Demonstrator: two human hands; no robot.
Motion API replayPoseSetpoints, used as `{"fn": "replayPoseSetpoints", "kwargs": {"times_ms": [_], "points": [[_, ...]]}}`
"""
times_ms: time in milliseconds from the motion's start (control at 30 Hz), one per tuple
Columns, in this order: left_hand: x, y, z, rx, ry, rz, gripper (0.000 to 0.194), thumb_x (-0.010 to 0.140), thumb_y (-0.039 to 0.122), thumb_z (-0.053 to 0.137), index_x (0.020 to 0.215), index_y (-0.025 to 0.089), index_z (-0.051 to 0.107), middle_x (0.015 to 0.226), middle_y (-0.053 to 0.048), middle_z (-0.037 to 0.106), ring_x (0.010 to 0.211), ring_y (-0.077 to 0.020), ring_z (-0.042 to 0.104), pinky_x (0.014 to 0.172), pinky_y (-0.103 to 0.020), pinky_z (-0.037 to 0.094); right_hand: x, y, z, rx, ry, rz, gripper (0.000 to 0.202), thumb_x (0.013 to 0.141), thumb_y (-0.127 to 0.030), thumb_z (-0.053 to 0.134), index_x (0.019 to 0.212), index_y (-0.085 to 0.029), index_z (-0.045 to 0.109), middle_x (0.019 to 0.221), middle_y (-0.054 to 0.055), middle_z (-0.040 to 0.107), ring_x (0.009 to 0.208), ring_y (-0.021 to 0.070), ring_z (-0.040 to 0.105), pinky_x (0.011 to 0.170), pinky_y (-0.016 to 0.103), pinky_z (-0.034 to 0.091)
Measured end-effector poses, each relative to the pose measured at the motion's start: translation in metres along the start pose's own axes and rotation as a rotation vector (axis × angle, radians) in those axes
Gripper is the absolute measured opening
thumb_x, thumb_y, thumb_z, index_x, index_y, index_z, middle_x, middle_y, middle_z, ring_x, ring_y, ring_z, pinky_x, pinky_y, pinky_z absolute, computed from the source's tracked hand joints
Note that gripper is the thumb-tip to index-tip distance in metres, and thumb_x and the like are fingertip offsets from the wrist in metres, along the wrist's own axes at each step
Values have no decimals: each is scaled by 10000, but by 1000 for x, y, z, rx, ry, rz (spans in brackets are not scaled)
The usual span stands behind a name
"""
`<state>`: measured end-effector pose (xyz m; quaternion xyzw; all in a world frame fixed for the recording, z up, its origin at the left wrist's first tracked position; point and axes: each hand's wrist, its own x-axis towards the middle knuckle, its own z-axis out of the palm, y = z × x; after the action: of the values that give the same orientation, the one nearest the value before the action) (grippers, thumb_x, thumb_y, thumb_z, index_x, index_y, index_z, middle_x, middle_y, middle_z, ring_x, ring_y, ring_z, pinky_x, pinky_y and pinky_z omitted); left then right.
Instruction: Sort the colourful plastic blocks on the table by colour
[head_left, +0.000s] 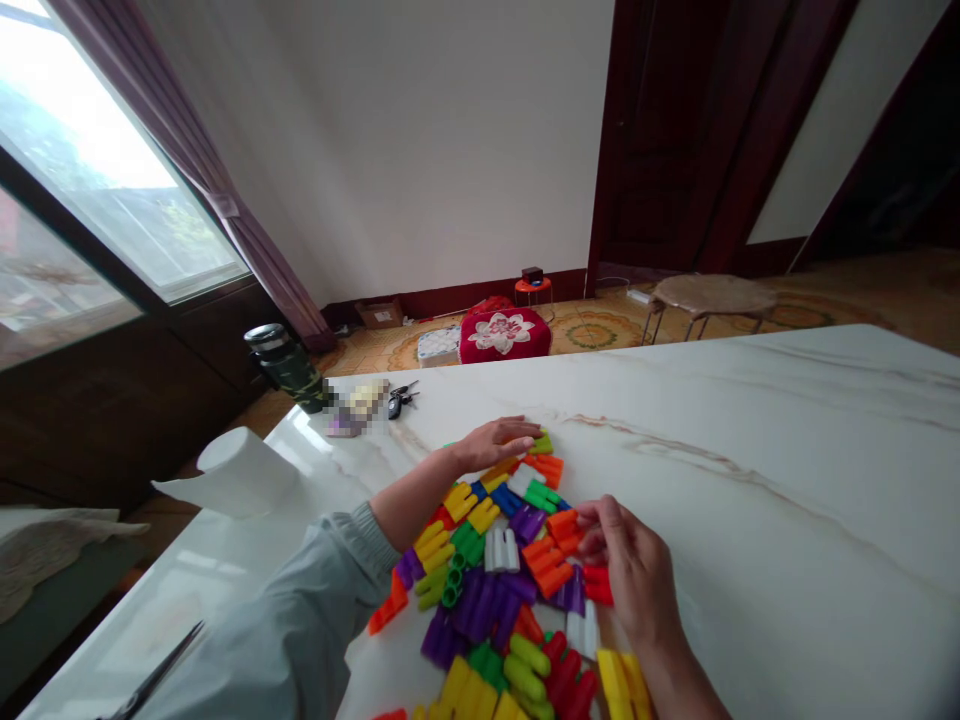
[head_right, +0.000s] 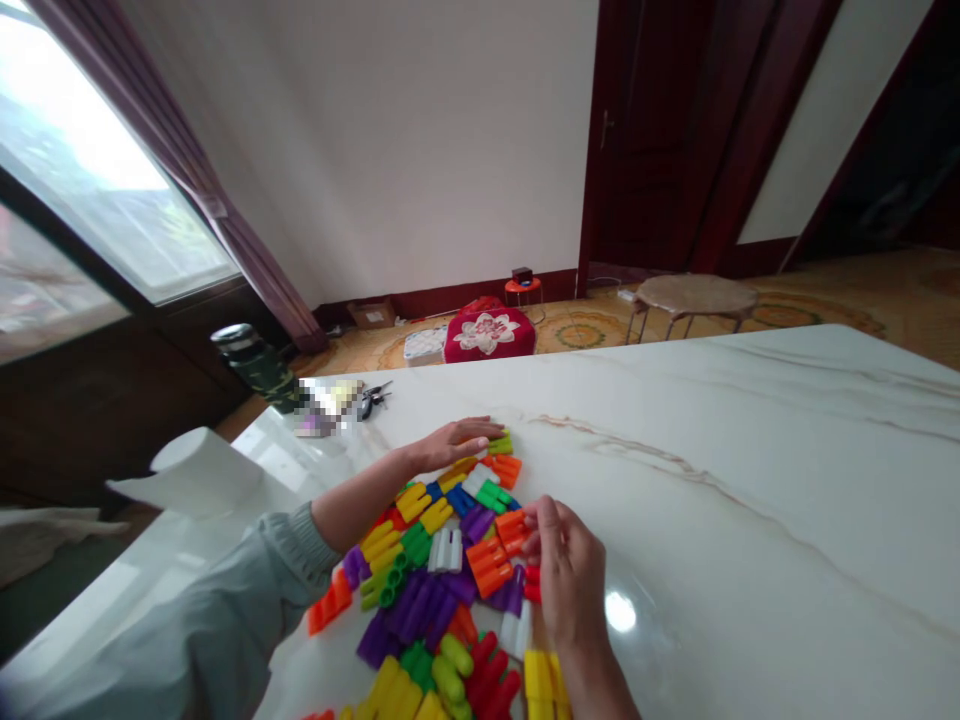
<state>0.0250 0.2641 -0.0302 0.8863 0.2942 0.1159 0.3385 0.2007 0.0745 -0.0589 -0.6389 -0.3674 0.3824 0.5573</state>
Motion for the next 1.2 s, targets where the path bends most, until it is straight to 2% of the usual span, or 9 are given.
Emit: {"fn": "replayPoseSetpoints", "kwargs": {"times_ms": [167, 267, 367, 533, 667, 767, 867, 1033, 1200], "points": [[-41, 33, -13, -357, -103, -77, 641, 839, 635, 576, 1307, 197, 597, 1332, -80, 616, 1262, -290, 541, 1068, -402, 429, 6, 4, -8, -226, 205, -220, 550, 892, -666, 382, 839, -202, 673, 860, 80, 702, 810, 225, 635, 763, 336, 494], [-77, 35, -24, -327, 136, -150, 620, 863, 608, 561, 1331, 203, 573, 1414, -88, 541, 1335, -298, 463, 1126, -441, 359, 12, 6, -7, -324, 194, -378, 540, 903, -648, 371, 900, -209, 685, 1052, 99, 693, 1024, 252, 603, 953, 392, 443], [-105, 30, -16, -150, 326, -303, 646, 863, 629, 538, 1388, 253, 514, 1507, -68, 426, 1443, -309, 280, 1186, -501, 230, 15, 9, -3, -425, 132, -492, 566, 894, -662, 379, 1023, -215, 700, 1190, 92, 663, 1150, 265, 557, 1045, 434, 386], [-104, 40, 25, -80, 205, -192, 612, 882, 596, 528, 1389, 253, 518, 1477, -58, 468, 1462, -273, 237, 1190, -462, 252, 14, 7, -5, -512, 55, -492, 539, 907, -634, 367, 1033, -235, 707, 1167, 63, 687, 1101, 258, 597, 978, 413, 432], [-86, 54, 28, -168, 194, -120, 596, 852, 561, 599, 1331, 206, 581, 1400, -95, 552, 1372, -292, 418, 1149, -445, 337, 15, 2, -14, -460, 97, -401, 533, 885, -643, 389, 917, -224, 716, 984, 75, 733, 944, 256, 648, 857, 369, 477], [-97, 57, 15, -226, 362, -151, 499, 897, 539, 542, 1265, 216, 633, 1315, -85, 627, 1225, -265, 575, 1084, -432, 426, 19, 1, -22, -437, 143, -322, 547, 834, -695, 436, 842, -219, 704, 850, 78, 732, 811, 257, 654, 748, 359, 488], [-132, 53, 7, -76, 583, -278, 490, 913, 544, 507, 1288, 249, 615, 1369, -75, 584, 1274, -279, 527, 1109, -475, 386, 25, 4, -25, -438, 164, -392, 554, 842, -692, 431, 845, -210, 705, 930, 91, 728, 891, 269, 641, 827, 386, 482], [-189, 46, 32, 101, 403, -474, 628, 924, 600, 429, 1465, 285, 396, 1553, -42, 345, 1467, -295, 217, 1198, -556, 145, 28, 12, -16, -566, 26, -580, 514, 896, -607, 431, 1124, -227, 693, 1276, 74, 638, 1239, 301, 499, 1038, 474, 389], [-172, 59, 63, 88, 380, -421, 692, 918, 608, 440, 1513, 290, 286, 1588, -47, 262, 1480, -268, 174, 1213, -518, 92, 23, 10, -11, -636, -116, -655, 471, 893, -533, 508, 1275, -276, 611, 1299, 24, 632, 1265, 288, 471, 1077, 499, 352]]}}
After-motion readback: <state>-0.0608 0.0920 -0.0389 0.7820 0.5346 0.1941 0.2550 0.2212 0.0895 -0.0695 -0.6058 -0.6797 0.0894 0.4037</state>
